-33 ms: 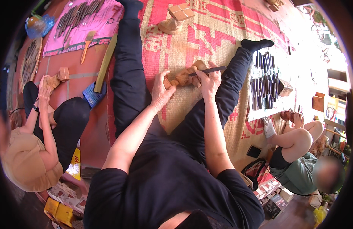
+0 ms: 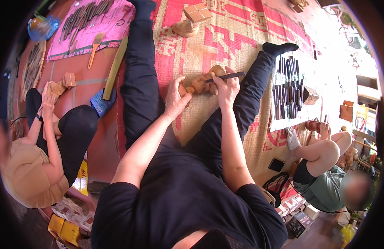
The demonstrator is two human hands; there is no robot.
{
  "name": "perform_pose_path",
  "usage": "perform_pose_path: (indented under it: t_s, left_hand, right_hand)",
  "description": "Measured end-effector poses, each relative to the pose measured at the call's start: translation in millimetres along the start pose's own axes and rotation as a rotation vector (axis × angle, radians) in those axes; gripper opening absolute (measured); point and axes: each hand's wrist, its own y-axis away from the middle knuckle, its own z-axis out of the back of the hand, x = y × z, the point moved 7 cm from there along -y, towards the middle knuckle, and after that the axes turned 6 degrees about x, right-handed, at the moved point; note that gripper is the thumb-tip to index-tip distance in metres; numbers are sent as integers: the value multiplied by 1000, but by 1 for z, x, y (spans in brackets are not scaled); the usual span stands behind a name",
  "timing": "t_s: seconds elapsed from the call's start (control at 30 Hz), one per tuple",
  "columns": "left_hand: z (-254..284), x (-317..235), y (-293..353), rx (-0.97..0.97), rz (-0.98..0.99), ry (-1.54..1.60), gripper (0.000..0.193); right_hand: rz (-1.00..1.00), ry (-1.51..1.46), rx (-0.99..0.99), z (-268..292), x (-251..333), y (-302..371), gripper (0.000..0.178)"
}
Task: The person sits on a mat and carves a small wooden block using a chisel, holding the block in one hand and the tool in the other. The person repeatedly shapes the wood, occasionally adjusting the block's orientation.
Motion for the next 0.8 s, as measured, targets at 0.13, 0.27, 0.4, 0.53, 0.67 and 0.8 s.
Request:
perform_pose_path:
  t_s: [0.13,0.27,0.4,0.53,0.67,0.8]
  left_hand:
    - [2,4,-1,-12,21,13,62]
    - [1,0,0,0,-8,-33,63]
    - [2,-5,2,-12,-29,-42,62]
    - [1,-5,2,-9,-28,-27,63]
    - [1,-9,3,-12,-50,-49,64]
    - [2,-8,5,-23,-44,-37,64]
  right_hand:
    - [-37,-144,43,-28,29,14,49]
    - [142,453,43,-9,22,-1,59]
    - [159,368,32,-13,16,1,58]
    - [163,453,146,-24,16,6,49]
    - [163,649,47,-20,35,2,35]
    - [143,700,66,-23,43,-3,24]
